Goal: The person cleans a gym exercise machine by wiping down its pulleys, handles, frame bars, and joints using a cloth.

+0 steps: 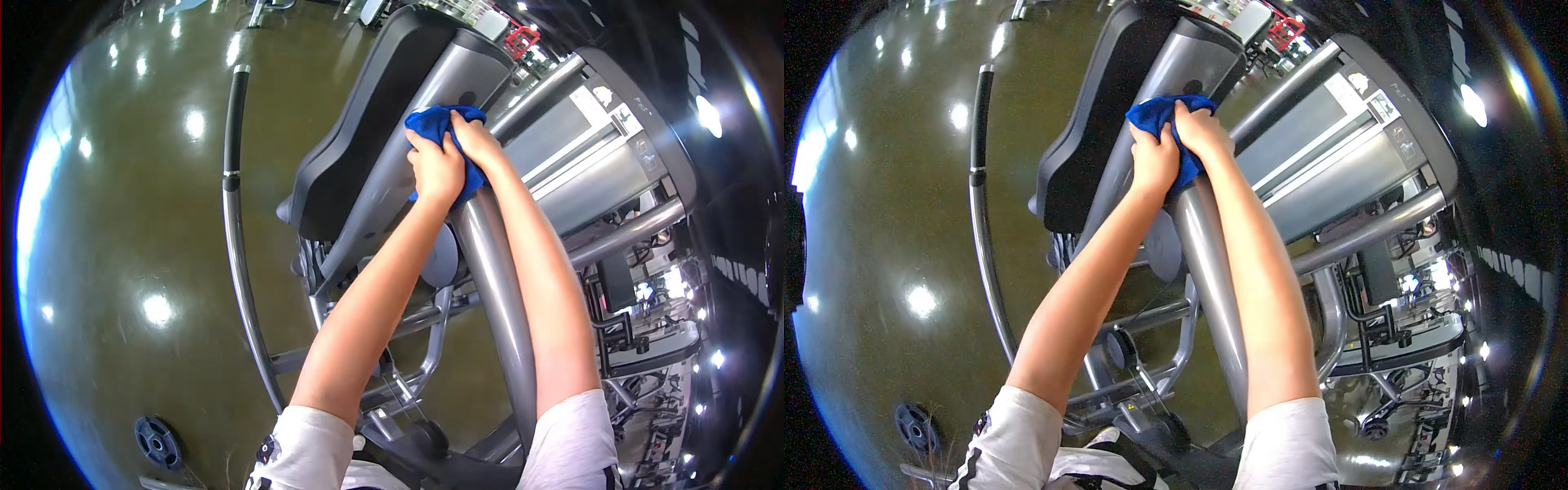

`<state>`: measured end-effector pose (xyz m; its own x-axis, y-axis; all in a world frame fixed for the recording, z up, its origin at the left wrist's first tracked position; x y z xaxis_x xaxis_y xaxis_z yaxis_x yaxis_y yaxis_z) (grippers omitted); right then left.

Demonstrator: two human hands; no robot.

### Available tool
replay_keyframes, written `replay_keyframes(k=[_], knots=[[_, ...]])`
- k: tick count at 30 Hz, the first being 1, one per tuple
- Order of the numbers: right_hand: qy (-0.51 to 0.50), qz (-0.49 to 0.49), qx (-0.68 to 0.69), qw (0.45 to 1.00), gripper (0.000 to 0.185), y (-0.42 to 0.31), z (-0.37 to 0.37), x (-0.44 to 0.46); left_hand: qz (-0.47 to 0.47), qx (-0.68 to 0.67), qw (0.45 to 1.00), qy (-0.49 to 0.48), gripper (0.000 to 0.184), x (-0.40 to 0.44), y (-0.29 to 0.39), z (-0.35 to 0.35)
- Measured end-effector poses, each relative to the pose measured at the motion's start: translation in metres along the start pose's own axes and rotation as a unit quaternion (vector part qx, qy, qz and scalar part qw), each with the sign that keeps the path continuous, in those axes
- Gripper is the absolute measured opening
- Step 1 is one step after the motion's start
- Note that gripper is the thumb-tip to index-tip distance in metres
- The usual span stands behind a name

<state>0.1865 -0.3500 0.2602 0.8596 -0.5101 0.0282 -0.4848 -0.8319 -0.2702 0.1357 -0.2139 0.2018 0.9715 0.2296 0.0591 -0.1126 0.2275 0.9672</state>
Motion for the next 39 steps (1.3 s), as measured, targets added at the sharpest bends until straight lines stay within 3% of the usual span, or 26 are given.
replay_keyframes(k=[3, 6, 8, 11, 15, 17, 20, 22, 27, 29, 30, 31, 34, 35, 37, 38, 39], knots=[[0.002, -0.011, 0.009, 1.000, 0.082, 0.002, -0.002, -0.013, -0.022, -0.010, 0.999, -0.034, 0.061, 0.000, 0.000, 0.001], [0.007, -0.176, 0.016, 0.984, 0.081, -0.005, -0.007, -0.037, 0.004, -0.065, 0.998, -0.011, 0.043, -0.014, 0.002, -0.009], [0.029, -0.297, -0.016, 0.954, 0.066, -0.014, -0.009, -0.060, 0.044, -0.135, 0.990, -0.004, 0.031, -0.040, 0.009, -0.017], [0.066, -0.406, -0.096, 0.907, 0.044, -0.022, -0.009, -0.115, 0.070, -0.197, 0.972, 0.107, 0.032, -0.098, 0.008, -0.033], [0.040, -0.472, -0.125, 0.872, 0.036, -0.014, -0.011, -0.162, 0.057, -0.171, 0.982, 0.049, 0.039, -0.160, -0.007, -0.036], [0.037, -0.467, -0.157, 0.869, 0.036, -0.008, -0.016, -0.188, -0.044, -0.241, 0.969, -0.012, 0.044, -0.196, -0.015, -0.028], [0.047, -0.442, -0.148, 0.883, 0.041, 0.014, -0.021, -0.214, -0.053, -0.292, 0.955, -0.002, 0.049, -0.241, -0.007, -0.031], [0.057, -0.404, -0.159, 0.899, 0.050, 0.029, -0.027, -0.232, -0.105, -0.288, 0.950, -0.052, 0.051, -0.265, -0.004, -0.029], [0.089, -0.332, -0.154, 0.926, 0.065, 0.070, -0.043, -0.274, -0.100, -0.293, 0.950, -0.036, 0.050, -0.311, -0.031, -0.026], [0.097, -0.310, -0.138, 0.936, 0.068, 0.086, -0.049, -0.288, -0.125, -0.287, 0.940, -0.135, 0.050, -0.331, -0.034, -0.021], [0.097, -0.302, -0.127, 0.940, 0.069, 0.092, -0.054, -0.298, -0.101, -0.286, 0.948, -0.099, 0.051, -0.341, -0.003, -0.029], [0.091, -0.285, -0.129, 0.945, 0.070, 0.098, -0.057, -0.306, -0.018, -0.257, 0.962, -0.095, 0.048, -0.346, 0.009, -0.033], [0.091, -0.259, -0.099, 0.957, 0.065, 0.125, -0.067, -0.332, 0.102, -0.156, 0.965, -0.186, 0.051, -0.367, 0.030, -0.041], [0.097, -0.245, -0.087, 0.961, 0.065, 0.135, -0.071, -0.342, 0.104, -0.147, 0.963, -0.202, 0.051, -0.371, 0.034, -0.046], [0.079, -0.200, -0.055, 0.975, 0.059, 0.159, -0.078, -0.359, 0.247, -0.020, 0.945, -0.215, 0.057, -0.384, 0.055, -0.051], [0.075, -0.187, -0.041, 0.979, 0.055, 0.169, -0.083, -0.370, 0.215, -0.117, 0.947, -0.210, 0.068, -0.387, 0.048, -0.051], [0.079, -0.175, -0.034, 0.981, 0.055, 0.180, -0.086, -0.382, 0.213, -0.130, 0.941, -0.229, 0.071, -0.390, 0.051, -0.053]])
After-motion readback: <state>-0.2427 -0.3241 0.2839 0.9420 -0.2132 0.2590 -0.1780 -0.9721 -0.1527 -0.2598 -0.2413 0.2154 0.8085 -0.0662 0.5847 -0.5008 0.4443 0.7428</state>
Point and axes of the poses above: each hand's wrist, its own x-axis towards the middle knuckle, its own z-axis out of the palm, y = z × x, the point moved 8 cm from there along x, towards the middle knuckle, and after that the axes turned 5 degrees about z, right-handed, at the moved point
